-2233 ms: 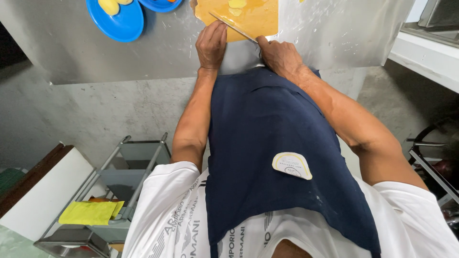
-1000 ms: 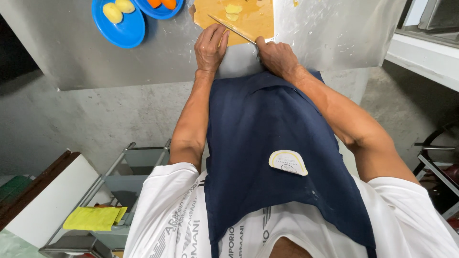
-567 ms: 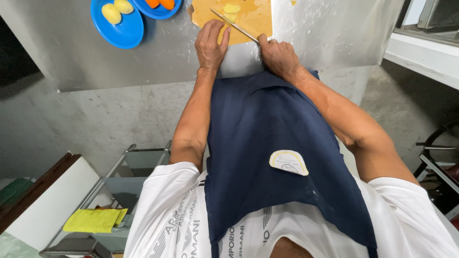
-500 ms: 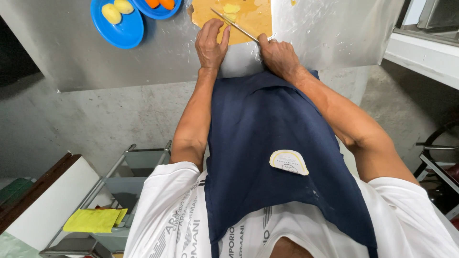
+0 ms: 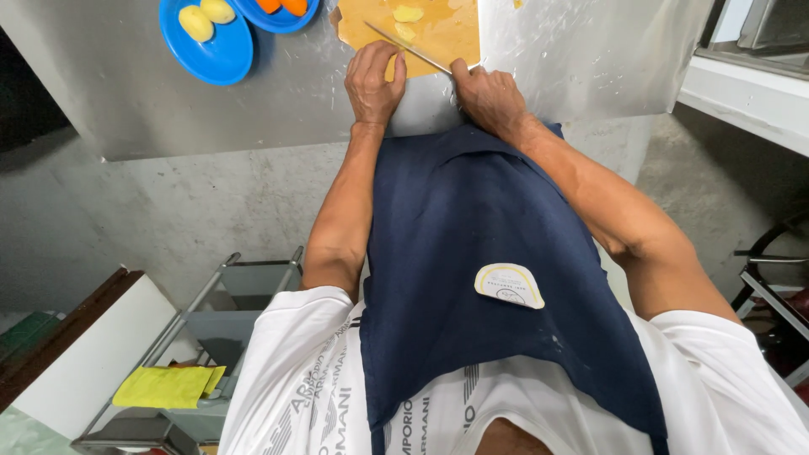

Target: The person slices peeled potatoes into thin rounds on a wooden cutting board using a large knife. They hold the potato with their left hand and cut with their right, occasionally adjusting the potato pieces on the board.

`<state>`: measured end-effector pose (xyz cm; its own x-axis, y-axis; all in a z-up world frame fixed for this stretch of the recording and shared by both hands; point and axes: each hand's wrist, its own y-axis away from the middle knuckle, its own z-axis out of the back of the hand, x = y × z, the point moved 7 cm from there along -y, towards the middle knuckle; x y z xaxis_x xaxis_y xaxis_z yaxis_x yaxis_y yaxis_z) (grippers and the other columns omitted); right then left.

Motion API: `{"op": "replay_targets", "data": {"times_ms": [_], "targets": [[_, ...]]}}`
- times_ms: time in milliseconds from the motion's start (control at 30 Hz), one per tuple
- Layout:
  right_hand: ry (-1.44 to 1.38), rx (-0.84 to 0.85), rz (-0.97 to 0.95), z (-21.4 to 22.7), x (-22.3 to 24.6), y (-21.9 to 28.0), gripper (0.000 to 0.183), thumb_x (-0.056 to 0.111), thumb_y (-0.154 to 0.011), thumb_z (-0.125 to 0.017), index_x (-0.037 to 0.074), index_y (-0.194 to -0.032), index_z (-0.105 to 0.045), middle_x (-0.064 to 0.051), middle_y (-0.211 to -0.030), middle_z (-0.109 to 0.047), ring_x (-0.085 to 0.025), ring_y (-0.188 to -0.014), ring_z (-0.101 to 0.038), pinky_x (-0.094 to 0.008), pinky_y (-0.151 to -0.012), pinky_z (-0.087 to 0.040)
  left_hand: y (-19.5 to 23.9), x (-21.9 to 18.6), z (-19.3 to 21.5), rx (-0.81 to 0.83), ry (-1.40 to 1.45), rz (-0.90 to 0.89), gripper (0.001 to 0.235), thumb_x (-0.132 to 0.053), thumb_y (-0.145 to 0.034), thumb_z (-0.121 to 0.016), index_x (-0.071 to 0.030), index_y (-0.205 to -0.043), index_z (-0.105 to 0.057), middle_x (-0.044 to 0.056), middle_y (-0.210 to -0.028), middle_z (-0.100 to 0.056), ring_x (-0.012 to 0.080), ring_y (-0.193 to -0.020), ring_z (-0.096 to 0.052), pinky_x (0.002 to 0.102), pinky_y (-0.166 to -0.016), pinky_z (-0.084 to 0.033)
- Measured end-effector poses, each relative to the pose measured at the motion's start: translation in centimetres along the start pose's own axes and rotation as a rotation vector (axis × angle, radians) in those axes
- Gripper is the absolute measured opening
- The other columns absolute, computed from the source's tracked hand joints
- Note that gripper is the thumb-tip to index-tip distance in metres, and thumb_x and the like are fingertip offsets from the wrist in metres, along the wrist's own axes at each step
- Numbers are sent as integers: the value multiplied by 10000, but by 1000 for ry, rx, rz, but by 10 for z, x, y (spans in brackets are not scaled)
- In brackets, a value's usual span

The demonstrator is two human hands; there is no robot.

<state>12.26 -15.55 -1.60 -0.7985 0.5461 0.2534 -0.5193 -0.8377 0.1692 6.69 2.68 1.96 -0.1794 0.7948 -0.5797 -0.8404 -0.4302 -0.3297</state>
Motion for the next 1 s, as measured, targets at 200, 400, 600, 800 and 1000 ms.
{"op": "replay_targets", "data": {"times_ms": [200,400,600,800,1000], "targets": [[150,-88,-41,13,-1,-3,141,140,-988,-619,92,-972,-487,-84,-706,-629,-198,-431,-625,-320,-389,-502,-3,-6,3,40,2,-59,86,-51,-807,-750,-78,-884,-722,-1,-956,-683,189,-830,-668,324,-795,-563],[-149,-74,-110,17,-7,-1,226,251,-1129,-538,49,-1035,-494,-155,-705,-641,-345,-443,-595,-448,-437,-509,-4,-4,3,11,28,-38,118,-74,-805,-784,-72,-879,-692,15,-944,-687,194,-828,-673,318,-781,-564],[-235,-141,-102,34,-6,0,206,202,-1117,-578,44,-1005,-508,-143,-672,-648,-325,-441,-587,-440,-446,-504,-14,-14,4,67,-55,-86,77,-92,-845,-768,-79,-918,-746,-8,-960,-630,167,-789,-623,313,-715,-540],[-345,-134,-144,45,-6,-1,204,199,-1109,-579,26,-1026,-510,-152,-717,-695,-354,-514,-636,-444,-490,-507,-16,-16,7,179,109,-99,106,-19,-857,-741,-69,-932,-685,20,-940,-710,196,-815,-672,323,-751,-551],[-704,-182,-178,60,-5,-9,168,113,-1077,-599,-24,-1063,-504,-173,-684,-655,-359,-530,-606,-457,-536,-470,-3,12,-5,185,305,148,147,-28,-834,-783,-26,-963,-711,34,-898,-744,139,-695,-693,249,-682,-612]]}}
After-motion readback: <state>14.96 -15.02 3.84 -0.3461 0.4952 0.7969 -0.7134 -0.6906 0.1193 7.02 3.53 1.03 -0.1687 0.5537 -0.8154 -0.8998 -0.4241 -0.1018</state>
